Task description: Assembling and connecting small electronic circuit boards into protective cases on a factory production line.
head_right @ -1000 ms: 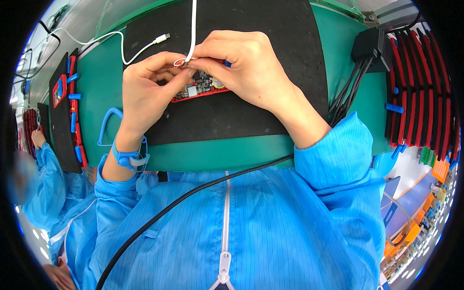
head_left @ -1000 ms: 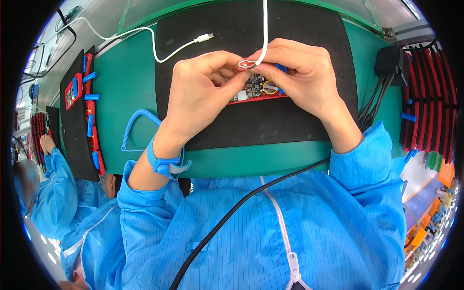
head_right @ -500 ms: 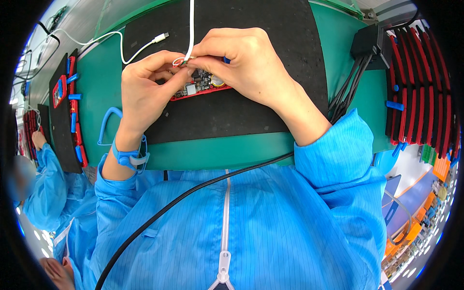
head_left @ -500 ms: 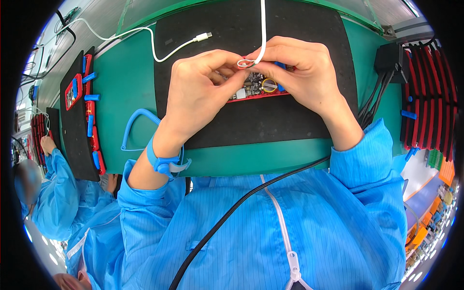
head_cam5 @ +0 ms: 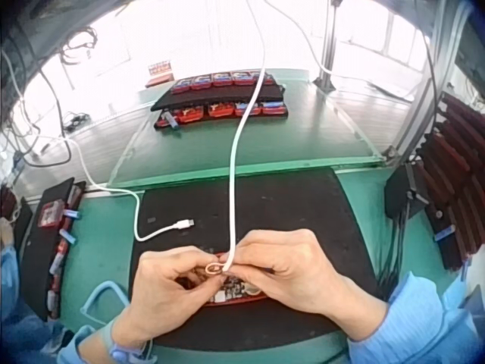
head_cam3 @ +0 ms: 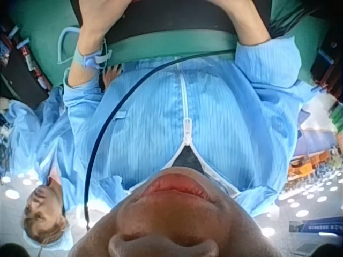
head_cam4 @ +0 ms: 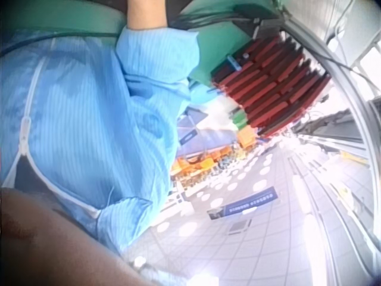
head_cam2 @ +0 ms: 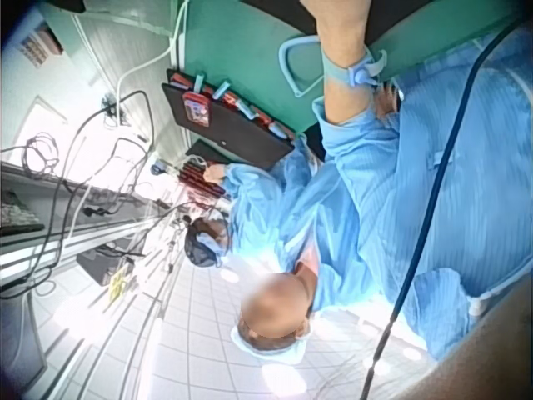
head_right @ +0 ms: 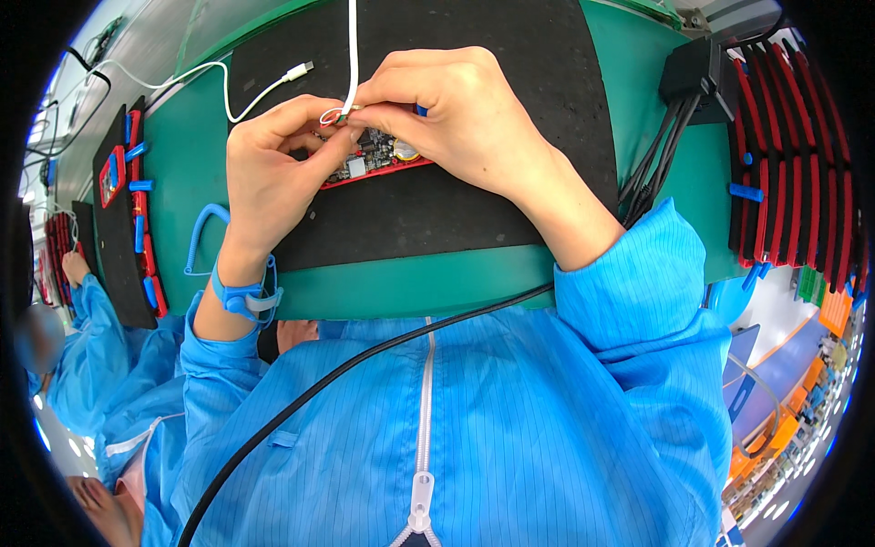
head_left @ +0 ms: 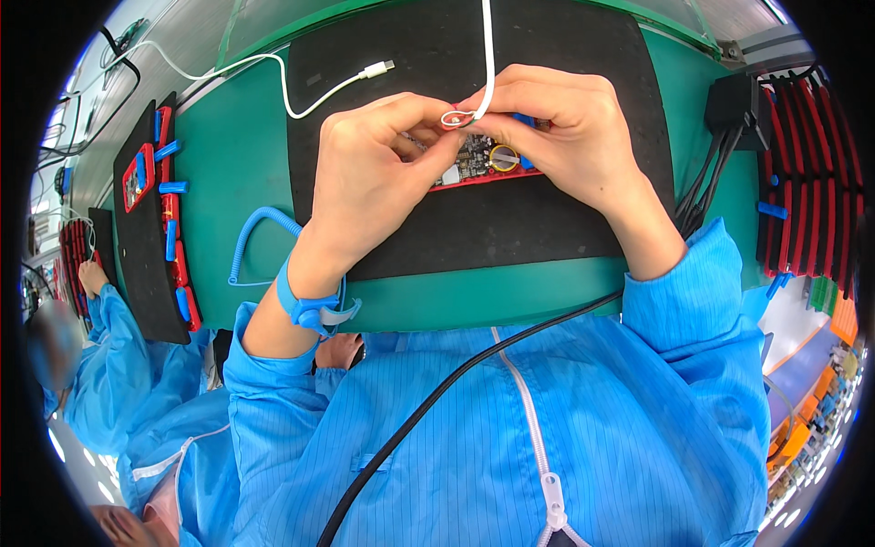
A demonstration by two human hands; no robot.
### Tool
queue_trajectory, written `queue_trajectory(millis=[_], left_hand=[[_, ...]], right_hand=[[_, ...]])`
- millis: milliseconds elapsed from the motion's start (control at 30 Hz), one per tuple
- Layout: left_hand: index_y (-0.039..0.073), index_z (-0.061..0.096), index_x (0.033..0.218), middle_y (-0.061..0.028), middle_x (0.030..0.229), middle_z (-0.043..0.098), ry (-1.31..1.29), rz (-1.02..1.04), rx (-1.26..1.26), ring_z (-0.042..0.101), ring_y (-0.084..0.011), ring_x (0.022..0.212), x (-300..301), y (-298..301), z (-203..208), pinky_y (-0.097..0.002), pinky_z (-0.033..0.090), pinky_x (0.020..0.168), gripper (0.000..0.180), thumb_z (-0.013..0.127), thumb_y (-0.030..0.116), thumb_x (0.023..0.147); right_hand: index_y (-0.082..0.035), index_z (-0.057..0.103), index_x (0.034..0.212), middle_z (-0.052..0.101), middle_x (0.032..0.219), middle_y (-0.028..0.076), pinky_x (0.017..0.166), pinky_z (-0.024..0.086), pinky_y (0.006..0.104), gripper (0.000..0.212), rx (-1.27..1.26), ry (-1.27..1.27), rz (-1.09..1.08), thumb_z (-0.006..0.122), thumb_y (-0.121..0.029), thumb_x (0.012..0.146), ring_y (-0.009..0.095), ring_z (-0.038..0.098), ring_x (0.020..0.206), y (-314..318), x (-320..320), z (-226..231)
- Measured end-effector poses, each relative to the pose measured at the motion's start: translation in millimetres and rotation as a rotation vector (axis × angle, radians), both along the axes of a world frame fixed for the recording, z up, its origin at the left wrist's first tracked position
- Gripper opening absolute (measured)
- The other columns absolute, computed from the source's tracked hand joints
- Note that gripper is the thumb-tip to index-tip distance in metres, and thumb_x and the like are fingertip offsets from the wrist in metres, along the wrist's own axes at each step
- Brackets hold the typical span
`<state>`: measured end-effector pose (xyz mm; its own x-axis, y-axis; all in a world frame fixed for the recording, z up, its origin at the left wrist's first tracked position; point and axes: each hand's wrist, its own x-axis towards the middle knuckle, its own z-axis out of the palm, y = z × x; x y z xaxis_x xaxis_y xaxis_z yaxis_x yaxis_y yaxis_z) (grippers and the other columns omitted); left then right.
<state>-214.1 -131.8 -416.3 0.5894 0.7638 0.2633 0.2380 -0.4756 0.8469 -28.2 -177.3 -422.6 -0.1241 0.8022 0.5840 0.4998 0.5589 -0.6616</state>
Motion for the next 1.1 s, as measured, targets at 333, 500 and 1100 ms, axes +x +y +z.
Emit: queue_trajectory(millis=[333,500,1100], left_hand=[[-0.001,0.070,0.093,-0.0100,0.076,0.068,-0.003,0.005,0.017,0.068,-0.0142,0.063,-0.2,-1.9,0.3,-0.0227,0.052,0.055,0.018,0.069,-0.003,0.075],[-0.001,0.070,0.092,-0.0105,0.076,0.068,-0.024,-0.011,0.050,0.069,-0.0159,0.064,2.6,-1.1,-1.7,-0.0238,0.053,0.055,0.016,0.069,-0.002,0.075],[-0.005,0.069,0.083,-0.0131,0.069,0.068,0.115,-0.006,0.113,0.068,-0.0189,0.060,3.9,-2.3,12.3,-0.0259,0.053,0.054,0.009,0.070,0.001,0.076]], right_hand=[[-0.001,0.070,0.083,0.066,0.074,0.008,0.055,0.051,0.0288,0.011,-0.003,-0.012,0.003,0.074,-0.008,0.075,0.022,0.066,0.065,-0.9,0.2,0.7],[-0.005,0.073,0.091,0.069,0.080,0.007,0.059,0.050,0.0253,0.014,-0.060,-0.075,0.012,0.073,-0.005,0.077,0.018,0.066,0.070,-0.8,5.7,0.0],[0.000,0.068,0.080,0.062,0.072,0.009,0.056,0.049,0.0327,0.010,-0.033,-0.076,0.065,0.072,-0.007,0.074,0.025,0.063,0.064,1.8,4.2,5.8]])
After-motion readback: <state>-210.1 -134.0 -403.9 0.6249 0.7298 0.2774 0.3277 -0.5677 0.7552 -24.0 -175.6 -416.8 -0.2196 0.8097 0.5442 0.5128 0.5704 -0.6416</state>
